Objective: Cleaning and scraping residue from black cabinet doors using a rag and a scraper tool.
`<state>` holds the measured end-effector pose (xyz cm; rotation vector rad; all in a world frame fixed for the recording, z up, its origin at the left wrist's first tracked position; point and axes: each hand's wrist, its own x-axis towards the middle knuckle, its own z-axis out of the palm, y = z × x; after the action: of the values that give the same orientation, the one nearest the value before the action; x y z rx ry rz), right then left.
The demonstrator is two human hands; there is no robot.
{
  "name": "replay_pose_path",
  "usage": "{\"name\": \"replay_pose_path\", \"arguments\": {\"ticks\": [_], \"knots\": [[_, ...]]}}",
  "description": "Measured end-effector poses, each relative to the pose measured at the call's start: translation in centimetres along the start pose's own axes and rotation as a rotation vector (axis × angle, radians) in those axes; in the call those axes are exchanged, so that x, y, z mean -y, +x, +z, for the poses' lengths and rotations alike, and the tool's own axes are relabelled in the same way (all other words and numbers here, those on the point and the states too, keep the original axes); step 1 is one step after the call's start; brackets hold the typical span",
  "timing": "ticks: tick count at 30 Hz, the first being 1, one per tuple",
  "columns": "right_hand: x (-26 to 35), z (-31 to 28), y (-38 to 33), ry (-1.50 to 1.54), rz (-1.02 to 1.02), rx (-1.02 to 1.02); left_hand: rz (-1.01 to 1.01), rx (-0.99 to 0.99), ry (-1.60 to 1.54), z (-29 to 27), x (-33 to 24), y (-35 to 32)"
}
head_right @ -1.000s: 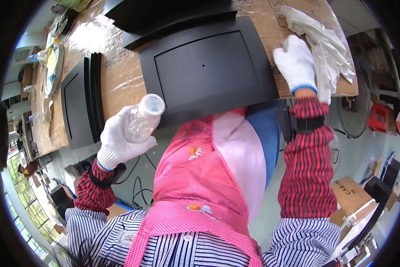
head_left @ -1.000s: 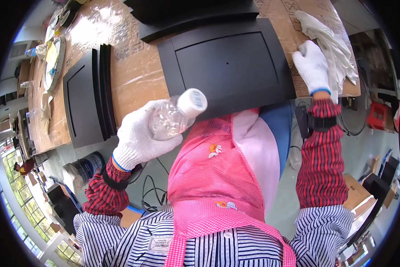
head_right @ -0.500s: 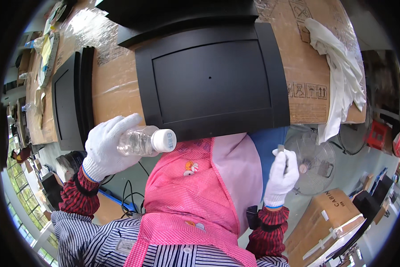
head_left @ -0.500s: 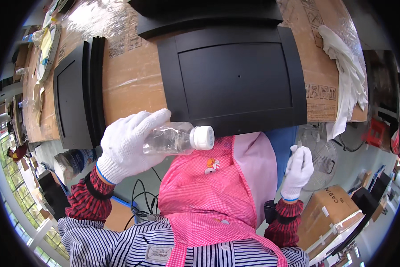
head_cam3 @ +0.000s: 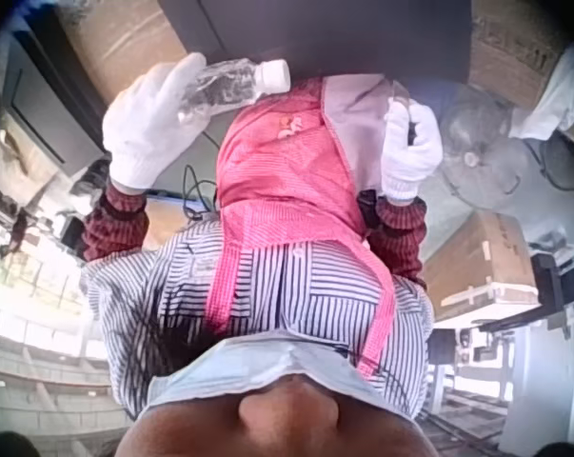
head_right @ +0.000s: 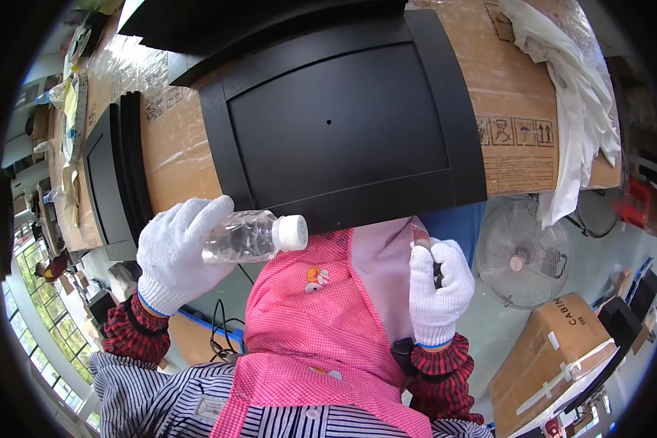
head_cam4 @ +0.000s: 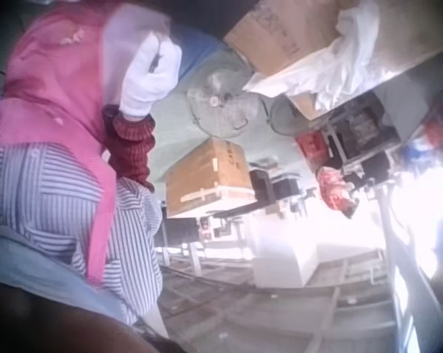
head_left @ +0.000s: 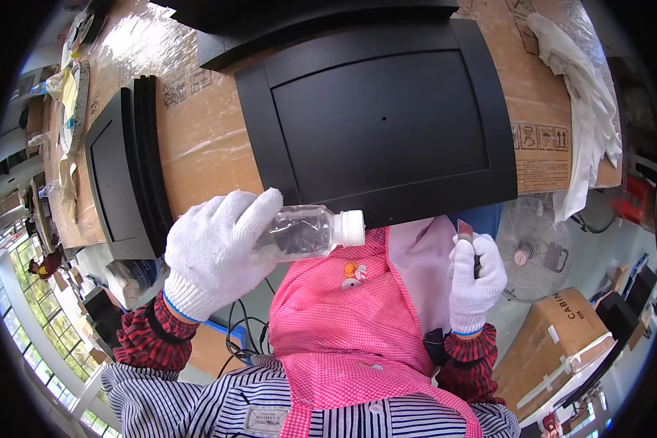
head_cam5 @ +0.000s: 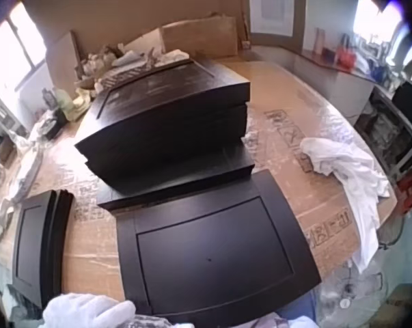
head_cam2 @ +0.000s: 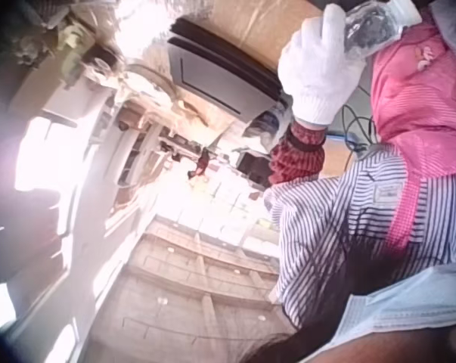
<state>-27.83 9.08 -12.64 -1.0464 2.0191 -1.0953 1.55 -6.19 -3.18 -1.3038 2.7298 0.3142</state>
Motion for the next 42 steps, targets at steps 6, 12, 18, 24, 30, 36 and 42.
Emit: {"name": "replay_pose_path", "arguments": {"ticks": [6, 12, 18, 24, 30, 36, 42], "knots": [[0.6, 0.2, 0.3, -0.018, -0.059, 0.070, 0.002, 0.023, 0.105, -0.2, -0.9, 0.3], [0.8, 0.3, 0.4, -0.087, -0.147, 0.046, 0.043, 0.068, 0.177, -0.6, -1.2, 0.7], [3.1, 0.8, 0.9, -0.147, -0.304, 0.027, 0.084, 0.073, 0.193, -0.7, -1.0, 0.7], [3.7, 1.9, 1.3, -0.199, -0.420, 0.047, 0.116, 0.016, 0.185, -0.6, -0.4, 0.5], [4.3, 3.0, 1.2, -0.284, -0.462, 0.063, 0.170, -0.016, 0.231, -0.7, -0.2, 0.0], [4.1, 3.1, 0.9, -0.328, -0.463, 0.092, 0.169, -0.148, 0.115, 0.1, 1.0, -0.6], [4.2, 3.2, 0.6, -0.330, -0.492, 0.114, 0.063, -0.314, -0.297, 0.9, 4.3, -2.6]]}}
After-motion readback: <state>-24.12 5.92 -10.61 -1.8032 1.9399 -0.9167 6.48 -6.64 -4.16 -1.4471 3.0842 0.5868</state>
